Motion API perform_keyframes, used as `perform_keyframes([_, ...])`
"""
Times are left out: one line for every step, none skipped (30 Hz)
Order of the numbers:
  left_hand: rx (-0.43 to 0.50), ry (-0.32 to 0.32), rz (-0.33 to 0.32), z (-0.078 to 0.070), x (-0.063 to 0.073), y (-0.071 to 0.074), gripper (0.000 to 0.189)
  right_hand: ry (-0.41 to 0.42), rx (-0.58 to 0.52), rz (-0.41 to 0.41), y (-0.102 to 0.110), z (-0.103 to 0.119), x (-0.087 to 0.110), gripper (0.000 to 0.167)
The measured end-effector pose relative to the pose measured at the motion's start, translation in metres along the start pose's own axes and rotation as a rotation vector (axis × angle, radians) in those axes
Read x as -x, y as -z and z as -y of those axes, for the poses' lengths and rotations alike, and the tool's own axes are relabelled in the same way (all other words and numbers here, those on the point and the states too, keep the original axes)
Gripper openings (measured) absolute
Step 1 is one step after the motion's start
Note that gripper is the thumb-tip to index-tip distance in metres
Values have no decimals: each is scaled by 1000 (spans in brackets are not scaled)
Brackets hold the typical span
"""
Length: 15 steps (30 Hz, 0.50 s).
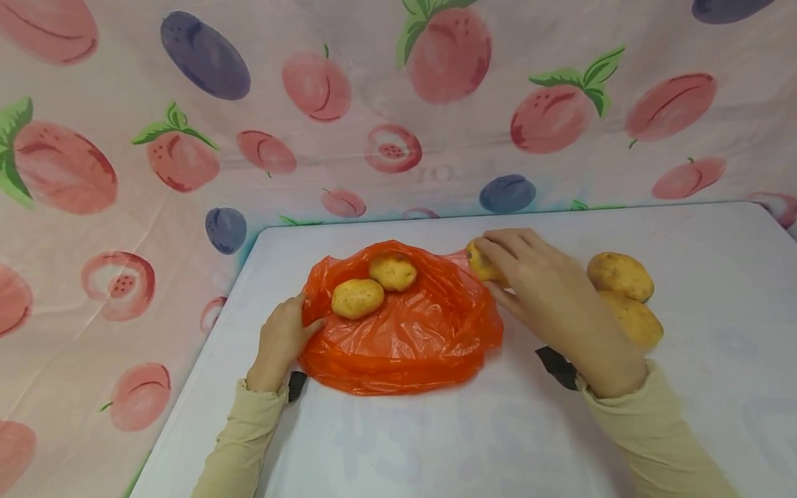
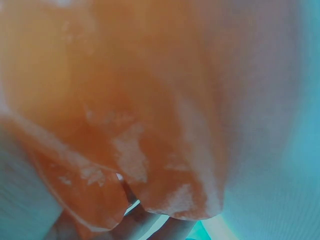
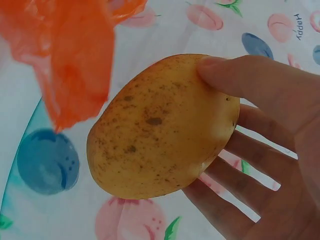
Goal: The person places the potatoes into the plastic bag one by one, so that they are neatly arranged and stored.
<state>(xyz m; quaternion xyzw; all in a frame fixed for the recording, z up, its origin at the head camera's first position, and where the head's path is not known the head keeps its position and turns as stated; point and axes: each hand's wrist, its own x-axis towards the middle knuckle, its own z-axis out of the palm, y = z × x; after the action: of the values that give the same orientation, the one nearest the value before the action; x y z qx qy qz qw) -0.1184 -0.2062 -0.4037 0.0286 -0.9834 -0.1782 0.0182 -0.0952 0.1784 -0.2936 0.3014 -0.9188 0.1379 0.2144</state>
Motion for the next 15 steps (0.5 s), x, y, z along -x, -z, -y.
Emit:
perform_keyframes([0, 1, 0, 0, 0, 0, 49, -2, -7, 4, -1, 2, -1, 67])
perform_keyframes([1, 1, 1, 0, 0, 0, 49, -2, -11, 7, -2, 4, -2, 67])
perform_keyframes([-2, 2, 2, 0, 0, 0, 50, -1, -15, 10, -3, 6, -3, 67])
perform_keyframes([-5, 2, 2, 0, -1, 0, 50, -1, -15, 15, -4, 8, -4, 66])
perform_keyframes([-9, 2, 2, 0, -1, -1, 50, 3, -20, 15, -5, 9, -5, 65])
perform_keyframes([-15, 3, 1, 0, -1, -1, 50, 6, -27, 16, -6, 11, -6, 64])
perform_keyframes([-21, 4, 0, 0, -1, -1, 50, 7, -32, 17, -7, 12, -7, 64])
perform_keyframes([-24, 5, 0, 0, -1, -1, 50, 10, -33, 18, -9, 14, -8, 64])
perform_keyframes([-27, 8, -1, 0, -1, 0, 50, 11, -33, 21, -10, 15, -9, 63])
perform_keyframes([-26, 10, -1, 0, -1, 0, 51, 13, -36, 22, -11, 16, -10, 63])
perform_keyframes([-26, 12, 0, 0, -1, 0, 51, 15, -41, 24, -12, 17, -11, 62])
perform_keyframes([-26, 13, 2, 0, -2, 0, 51, 14, -43, 27, -13, 18, -11, 62])
perform_keyframes([-24, 15, 5, 0, -2, 0, 52, 12, -43, 32, -14, 18, -12, 62])
perform_keyframes([-23, 16, 8, 0, -2, 0, 52, 10, -45, 37, -15, 19, -13, 62])
perform_keyframes([-22, 18, 11, 0, -1, 0, 52, 8, -48, 41, -16, 20, -13, 61])
